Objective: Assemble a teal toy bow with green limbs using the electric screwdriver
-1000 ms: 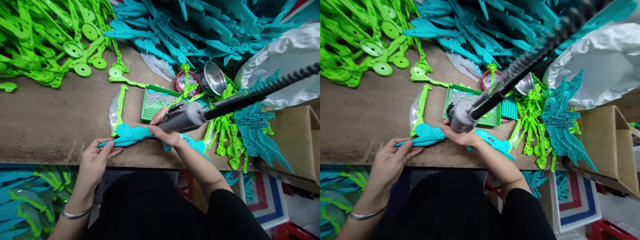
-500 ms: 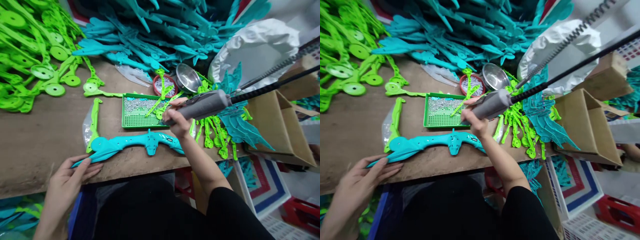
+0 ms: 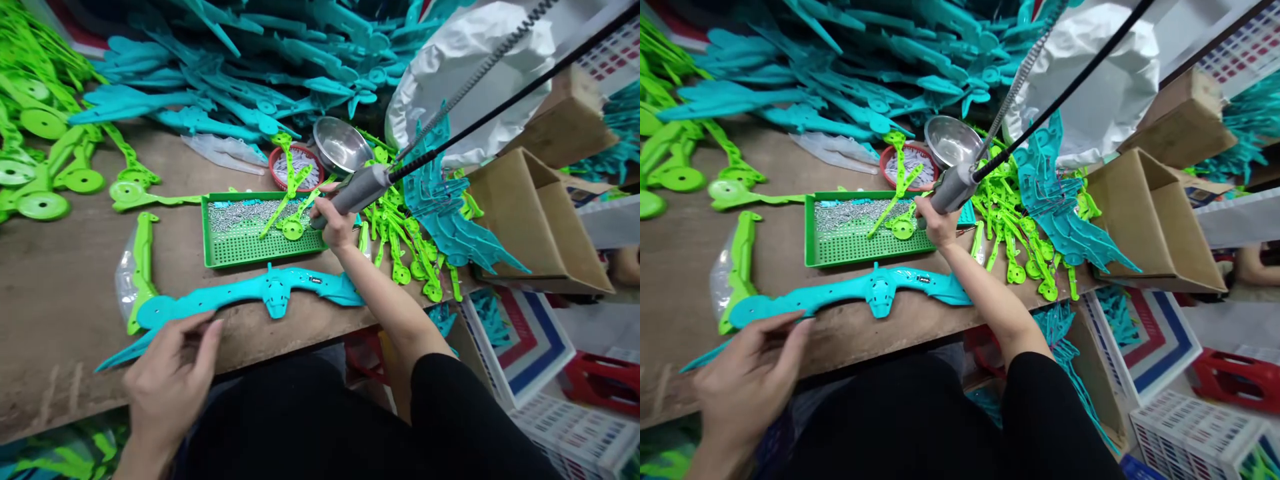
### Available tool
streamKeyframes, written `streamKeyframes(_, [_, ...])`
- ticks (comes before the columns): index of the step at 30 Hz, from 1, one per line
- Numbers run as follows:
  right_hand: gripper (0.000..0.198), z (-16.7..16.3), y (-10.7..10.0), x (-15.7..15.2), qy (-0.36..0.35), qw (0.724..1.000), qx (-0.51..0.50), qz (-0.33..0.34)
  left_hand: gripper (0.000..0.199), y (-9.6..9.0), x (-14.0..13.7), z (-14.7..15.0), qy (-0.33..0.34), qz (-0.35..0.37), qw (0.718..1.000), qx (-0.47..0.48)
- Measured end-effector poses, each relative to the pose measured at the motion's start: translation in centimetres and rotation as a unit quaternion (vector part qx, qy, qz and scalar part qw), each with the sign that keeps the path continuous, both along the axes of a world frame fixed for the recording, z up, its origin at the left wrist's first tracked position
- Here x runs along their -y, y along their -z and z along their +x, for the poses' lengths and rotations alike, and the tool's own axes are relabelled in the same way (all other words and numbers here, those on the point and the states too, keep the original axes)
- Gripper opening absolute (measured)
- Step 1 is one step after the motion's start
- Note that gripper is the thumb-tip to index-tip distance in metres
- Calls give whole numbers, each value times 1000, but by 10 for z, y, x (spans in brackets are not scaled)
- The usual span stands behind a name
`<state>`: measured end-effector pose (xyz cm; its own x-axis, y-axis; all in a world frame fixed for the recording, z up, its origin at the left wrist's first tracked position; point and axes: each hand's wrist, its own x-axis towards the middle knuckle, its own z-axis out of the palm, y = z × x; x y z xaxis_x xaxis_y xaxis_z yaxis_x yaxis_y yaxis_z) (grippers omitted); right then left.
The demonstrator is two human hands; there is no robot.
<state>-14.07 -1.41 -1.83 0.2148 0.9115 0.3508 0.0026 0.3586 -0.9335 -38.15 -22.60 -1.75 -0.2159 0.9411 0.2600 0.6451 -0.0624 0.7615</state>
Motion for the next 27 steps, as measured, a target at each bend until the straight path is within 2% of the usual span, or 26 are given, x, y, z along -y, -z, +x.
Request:
streamKeyframes(3, [33, 0, 2, -2, -6, 1000, 5, 2, 26, -1, -18, 23, 144, 81, 984, -68])
streamKeyframes(6, [33, 1, 4, -4, -21, 1000, 4, 6, 47, 4, -30, 42, 215, 90, 963, -139])
streamKeyframes(8, [32, 0, 5, -4, -34, 999, 12, 2, 58, 12, -34, 52, 226, 69, 954, -187])
streamKeyframes(11, [32, -2, 4, -6, -41, 999, 34, -1, 62, 25, -38, 61, 214, 55, 948, -230])
streamKeyframes(14, [35, -3, 1, -8, -34, 998, 51, 7, 62, 34, -39, 61, 205, 56, 947, -240])
streamKeyframes(17, [38, 2, -12, 0, -12, 997, 68, 20, 64, 35, -38, 62, 205, 53, 949, -232])
streamKeyframes(20, [37, 18, -34, 28, -9, 997, 76, 24, 68, 28, -35, 74, 202, 61, 954, -214])
streamKeyframes(23, [29, 42, -54, 73, -34, 998, 60, 15, 71, 19, -34, 100, 248, 82, 946, -193])
streamKeyframes(27, [21, 77, -58, 132, -58, 998, 19, -5, 74, 10, -39, 147, 329, 37, 925, -186])
